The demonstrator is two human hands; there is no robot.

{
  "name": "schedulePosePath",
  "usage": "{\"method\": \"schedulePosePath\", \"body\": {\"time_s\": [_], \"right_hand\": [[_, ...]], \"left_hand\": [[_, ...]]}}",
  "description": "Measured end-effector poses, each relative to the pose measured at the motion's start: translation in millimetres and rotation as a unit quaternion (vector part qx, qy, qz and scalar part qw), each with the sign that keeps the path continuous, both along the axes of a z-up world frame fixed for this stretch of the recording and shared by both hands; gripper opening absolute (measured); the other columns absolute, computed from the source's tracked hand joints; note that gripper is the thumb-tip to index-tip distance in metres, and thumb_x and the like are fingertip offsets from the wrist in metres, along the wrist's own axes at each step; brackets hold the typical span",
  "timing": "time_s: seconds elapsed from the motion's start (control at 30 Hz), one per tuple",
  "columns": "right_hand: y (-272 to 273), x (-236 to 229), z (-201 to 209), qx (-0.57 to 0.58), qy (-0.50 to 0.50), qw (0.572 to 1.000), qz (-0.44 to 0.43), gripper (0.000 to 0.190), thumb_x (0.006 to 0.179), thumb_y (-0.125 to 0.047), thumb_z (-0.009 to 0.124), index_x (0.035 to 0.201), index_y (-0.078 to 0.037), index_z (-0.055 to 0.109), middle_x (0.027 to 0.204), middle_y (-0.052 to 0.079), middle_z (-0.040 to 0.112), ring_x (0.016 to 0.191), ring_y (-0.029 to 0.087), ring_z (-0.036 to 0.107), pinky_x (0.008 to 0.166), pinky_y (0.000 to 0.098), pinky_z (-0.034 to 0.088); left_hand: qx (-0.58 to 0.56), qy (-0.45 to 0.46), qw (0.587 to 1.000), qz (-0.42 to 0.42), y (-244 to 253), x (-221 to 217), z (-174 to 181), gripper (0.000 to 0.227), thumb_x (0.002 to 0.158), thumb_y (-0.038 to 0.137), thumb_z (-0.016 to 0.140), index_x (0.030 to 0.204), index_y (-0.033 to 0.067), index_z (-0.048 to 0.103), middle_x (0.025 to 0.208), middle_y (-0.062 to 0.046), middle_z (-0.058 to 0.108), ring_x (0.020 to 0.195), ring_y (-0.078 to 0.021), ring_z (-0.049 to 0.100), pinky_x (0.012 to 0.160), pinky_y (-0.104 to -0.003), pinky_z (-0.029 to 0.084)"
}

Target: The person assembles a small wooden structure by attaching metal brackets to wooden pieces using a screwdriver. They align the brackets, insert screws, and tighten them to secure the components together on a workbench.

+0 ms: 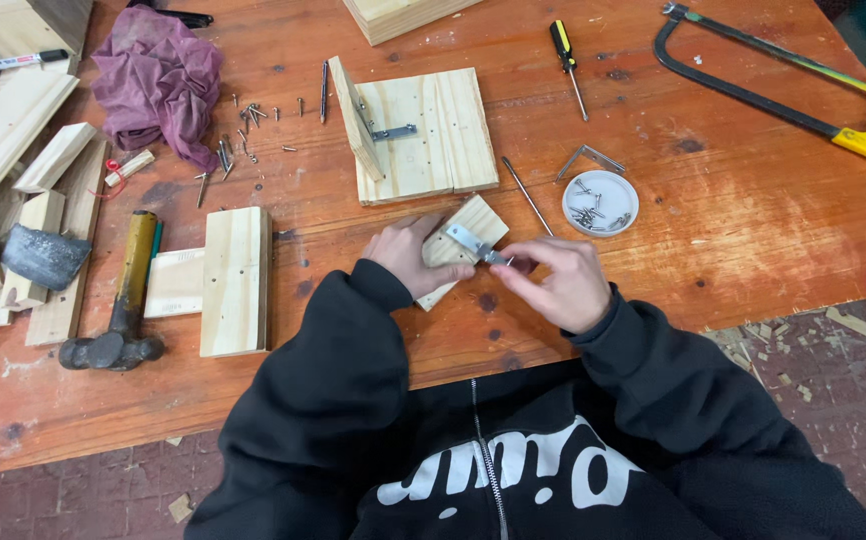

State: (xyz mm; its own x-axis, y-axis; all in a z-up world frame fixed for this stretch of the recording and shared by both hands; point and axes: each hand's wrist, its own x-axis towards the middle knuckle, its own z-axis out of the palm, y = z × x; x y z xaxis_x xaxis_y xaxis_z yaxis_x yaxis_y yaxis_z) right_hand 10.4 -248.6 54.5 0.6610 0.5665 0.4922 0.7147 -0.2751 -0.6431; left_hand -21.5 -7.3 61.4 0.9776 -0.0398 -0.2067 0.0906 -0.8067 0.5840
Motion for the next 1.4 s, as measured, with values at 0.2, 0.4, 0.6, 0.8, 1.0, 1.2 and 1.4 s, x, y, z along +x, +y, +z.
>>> {"method": "schedulePosePath", "body": {"time_s": [0.2, 0.4, 0.6, 0.8, 1.0, 1.2, 1.4], "right_hand": [[-24, 19, -8, 0.013, -0.063, 0.993, -0.094, 0.008, 0.087, -0.013, 0.085, 0.092, -0.010, 0.079, 0.068, 0.004, 0.072, 0.064, 0.024, 0.072, 0.064, 0.0324, 0.056], [-48, 29, -2, 0.012, -0.083, 0.987, -0.137, 0.011, 0.088, -0.006, 0.082, 0.096, -0.014, 0.081, 0.069, 0.000, 0.071, 0.065, 0.021, 0.071, 0.067, 0.0323, 0.057], [-78, 52, -7, 0.025, -0.112, 0.980, -0.164, 0.010, 0.092, -0.004, 0.081, 0.098, -0.012, 0.081, 0.072, 0.004, 0.072, 0.069, 0.026, 0.071, 0.069, 0.0349, 0.056], [-96, 85, -5, 0.014, -0.145, 0.974, -0.174, 0.012, 0.094, 0.001, 0.081, 0.100, -0.010, 0.082, 0.073, 0.006, 0.072, 0.069, 0.029, 0.070, 0.069, 0.0385, 0.056], [-106, 127, -10, 0.043, -0.172, 0.966, -0.190, 0.012, 0.093, 0.001, 0.081, 0.101, -0.008, 0.083, 0.079, 0.006, 0.076, 0.070, 0.027, 0.072, 0.067, 0.0347, 0.058], [-116, 172, -61, 0.116, -0.016, 0.974, -0.196, 0.015, 0.090, 0.002, 0.074, 0.103, -0.001, 0.080, 0.081, 0.018, 0.075, 0.075, 0.024, 0.070, 0.064, 0.0388, 0.054], [-119, 176, -66, 0.007, 0.009, 0.977, -0.211, 0.015, 0.086, -0.010, 0.080, 0.099, -0.018, 0.083, 0.085, 0.006, 0.078, 0.086, 0.028, 0.075, 0.075, 0.0404, 0.058]], "left_hand": [[0.085, -0.023, 0.996, -0.025, 11, 10, -33, 0.108, 0.067, 0.076, 0.080, 0.151, 0.0172, 0.049, 0.139, -0.003, 0.052, 0.137, -0.0304, 0.050, 0.106, -0.049, 0.051], [0.127, -0.087, 0.988, -0.028, 12, 8, -37, 0.093, 0.070, 0.068, 0.078, 0.143, 0.0129, 0.059, 0.128, -0.003, 0.055, 0.125, -0.0263, 0.049, 0.102, -0.048, 0.047], [0.124, -0.121, 0.985, -0.014, 2, 5, -42, 0.088, 0.071, 0.062, 0.080, 0.141, 0.0141, 0.061, 0.129, -0.002, 0.053, 0.128, -0.0242, 0.045, 0.100, -0.046, 0.045], [-0.008, -0.373, 0.927, -0.043, -62, 32, -35, 0.061, 0.078, 0.054, 0.083, 0.118, 0.0082, 0.073, 0.107, -0.013, 0.070, 0.105, -0.0348, 0.068, 0.085, -0.045, 0.055], [-0.059, -0.317, 0.945, 0.051, -125, 115, -70, 0.017, 0.089, 0.044, 0.068, 0.101, 0.0347, 0.075, 0.084, 0.014, 0.072, 0.080, -0.0181, 0.075, 0.069, -0.039, 0.061], [0.029, -0.297, 0.952, 0.067, -141, 148, -86, 0.012, 0.091, 0.037, 0.069, 0.101, 0.0357, 0.076, 0.086, 0.011, 0.072, 0.086, -0.0188, 0.076, 0.074, -0.040, 0.062], [0.025, -0.301, 0.953, 0.031, -135, 144, -83, 0.014, 0.094, 0.019, 0.067, 0.102, 0.0191, 0.078, 0.084, -0.001, 0.071, 0.085, -0.0261, 0.074, 0.075, -0.043, 0.063]]}}
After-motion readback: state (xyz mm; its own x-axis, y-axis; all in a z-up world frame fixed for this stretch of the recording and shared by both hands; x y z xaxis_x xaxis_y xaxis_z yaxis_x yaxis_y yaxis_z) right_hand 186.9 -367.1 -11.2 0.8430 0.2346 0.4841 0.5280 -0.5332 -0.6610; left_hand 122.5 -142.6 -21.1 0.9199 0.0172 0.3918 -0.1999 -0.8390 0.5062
